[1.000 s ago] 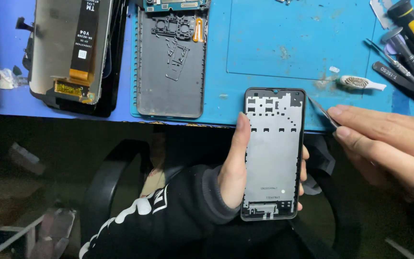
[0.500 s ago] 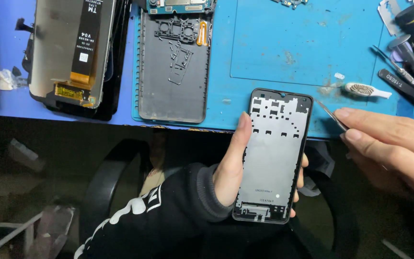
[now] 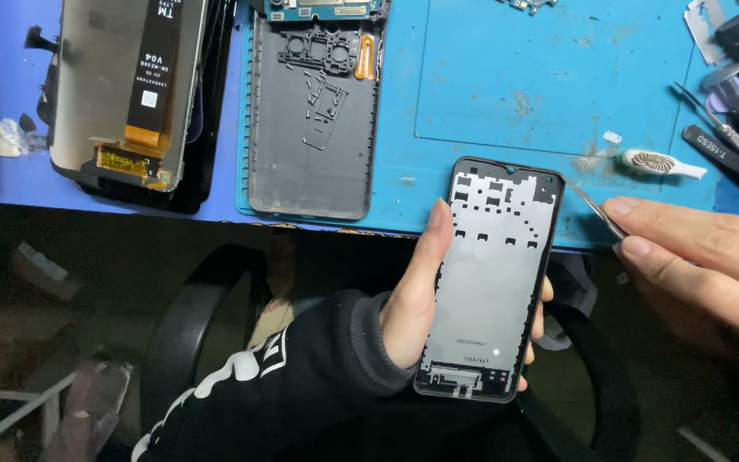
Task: Repairing a smartphone by cleaning the frame and adjusting internal components using tweezers and a brush.
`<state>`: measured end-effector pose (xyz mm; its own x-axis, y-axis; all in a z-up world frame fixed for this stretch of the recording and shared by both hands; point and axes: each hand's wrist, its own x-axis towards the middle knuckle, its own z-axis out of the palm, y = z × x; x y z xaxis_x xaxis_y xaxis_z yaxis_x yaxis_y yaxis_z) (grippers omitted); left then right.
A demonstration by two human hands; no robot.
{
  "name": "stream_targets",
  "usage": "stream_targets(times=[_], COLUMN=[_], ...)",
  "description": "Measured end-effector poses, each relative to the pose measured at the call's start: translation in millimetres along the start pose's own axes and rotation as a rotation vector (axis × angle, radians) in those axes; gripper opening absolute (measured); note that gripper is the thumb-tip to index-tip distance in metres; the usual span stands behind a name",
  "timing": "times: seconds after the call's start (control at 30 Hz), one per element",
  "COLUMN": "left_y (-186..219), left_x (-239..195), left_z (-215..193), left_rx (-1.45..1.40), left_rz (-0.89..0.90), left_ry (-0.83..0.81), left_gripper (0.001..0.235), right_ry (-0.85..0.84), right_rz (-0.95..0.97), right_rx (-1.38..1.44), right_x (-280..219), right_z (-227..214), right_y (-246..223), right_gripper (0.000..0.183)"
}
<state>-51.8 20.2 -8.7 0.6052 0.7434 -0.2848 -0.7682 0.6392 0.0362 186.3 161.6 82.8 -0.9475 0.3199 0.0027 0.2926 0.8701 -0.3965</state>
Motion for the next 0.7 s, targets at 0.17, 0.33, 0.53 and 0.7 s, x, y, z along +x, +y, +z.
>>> stream_targets(times=[0.17,0.33,0.53,0.7], left_y=[3.5,5.9,11.3,22.7], left_x=[-1.4,-2.2,-1.7,-7.0], left_z=[3.8,1.6,-5.4,-6.5], left_rx=[0.029,0.043,0.022,0.060], left_rz=[-0.004,-0.024,-0.064,-0.140], left_ry=[0.006,-0.002,-0.059,-0.010], left_gripper=[0.108,0.106,0.105,0.103], right_ry=[0.067,0.107,0.113,0.103], right_rz=[-0.063,-0.019,0.004,-0.092], right_rx=[0.019,0.091,0.163,0.128], right_x=[8.9,9.1,-1.2,-11.0], right_z=[2.4,2.9,6.3,9.7], right_y=[12.2,8.7,21.3,27.6], right_gripper=[0.036,0.031,0.029,0.029])
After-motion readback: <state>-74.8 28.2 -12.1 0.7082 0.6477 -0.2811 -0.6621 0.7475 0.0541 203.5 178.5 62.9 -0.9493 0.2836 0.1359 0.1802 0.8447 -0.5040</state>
